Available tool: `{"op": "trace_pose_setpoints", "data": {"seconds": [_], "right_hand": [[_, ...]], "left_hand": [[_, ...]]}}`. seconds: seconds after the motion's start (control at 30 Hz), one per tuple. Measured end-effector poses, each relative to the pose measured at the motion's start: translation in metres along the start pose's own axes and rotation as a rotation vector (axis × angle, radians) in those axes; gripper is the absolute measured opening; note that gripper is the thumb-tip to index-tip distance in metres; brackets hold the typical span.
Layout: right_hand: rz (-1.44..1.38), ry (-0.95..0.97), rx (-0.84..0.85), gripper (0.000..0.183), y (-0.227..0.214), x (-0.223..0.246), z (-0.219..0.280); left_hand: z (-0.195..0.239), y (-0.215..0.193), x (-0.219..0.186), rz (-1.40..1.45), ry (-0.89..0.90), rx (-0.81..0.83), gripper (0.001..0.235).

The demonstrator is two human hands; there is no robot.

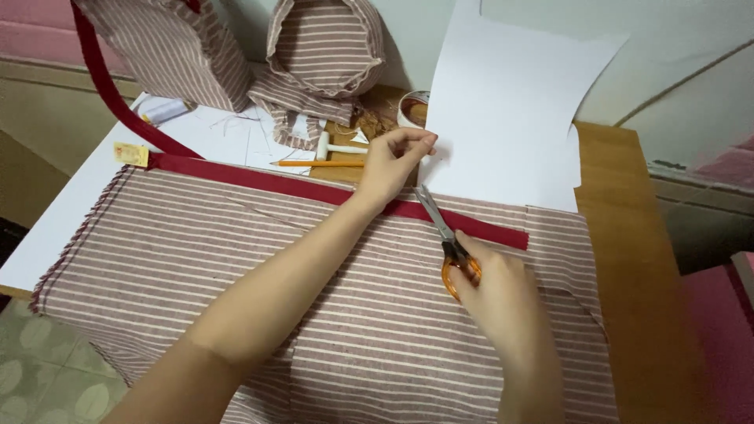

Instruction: Cutting striped fabric with scissors while using a red fabric strip as a guide or component.

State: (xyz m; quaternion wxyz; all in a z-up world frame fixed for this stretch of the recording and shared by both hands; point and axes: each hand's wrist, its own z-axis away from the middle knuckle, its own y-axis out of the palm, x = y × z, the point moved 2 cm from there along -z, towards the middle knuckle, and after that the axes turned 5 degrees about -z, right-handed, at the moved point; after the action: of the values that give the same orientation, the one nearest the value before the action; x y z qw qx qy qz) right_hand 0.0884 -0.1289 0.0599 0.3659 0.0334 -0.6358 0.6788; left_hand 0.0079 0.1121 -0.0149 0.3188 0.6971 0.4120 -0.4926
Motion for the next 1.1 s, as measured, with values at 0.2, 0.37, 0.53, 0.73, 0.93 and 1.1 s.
{"op": "trace_pose_setpoints", "data": {"seconds": [0.2, 0.37, 0.53, 0.73, 0.93, 1.1], "right_hand": [[0.086, -0.006, 0.009, 0.06, -0.002, 0.007, -0.006], [0.042, -0.016, -0.011, 0.059, -0.003, 0.007, -0.005], [0.038, -0.075, -0.037, 0.059, 0.0, 0.0, -0.01], [0.015, -0.041, -0.028, 0.059, -0.003, 0.003, -0.005], [-0.054, -0.063, -0.066, 0.059, 0.0, -0.006, -0.008], [-0.171, -0.006, -0.085, 0.059, -0.003, -0.01, -0.001]], "left_hand": [[0.0, 0.001, -0.001, 0.012, 0.005, 0.001, 0.023], [0.001, 0.002, -0.005, -0.036, 0.019, 0.002, 0.022], [-0.002, 0.002, 0.0, -0.028, 0.006, 0.0, 0.023], [-0.001, 0.001, 0.0, 0.018, 0.038, 0.017, 0.022], [-0.001, 0.002, 0.0, 0.026, 0.05, 0.009, 0.022], [-0.003, -0.005, -0.008, 0.045, 0.065, -0.008, 0.019]]}}
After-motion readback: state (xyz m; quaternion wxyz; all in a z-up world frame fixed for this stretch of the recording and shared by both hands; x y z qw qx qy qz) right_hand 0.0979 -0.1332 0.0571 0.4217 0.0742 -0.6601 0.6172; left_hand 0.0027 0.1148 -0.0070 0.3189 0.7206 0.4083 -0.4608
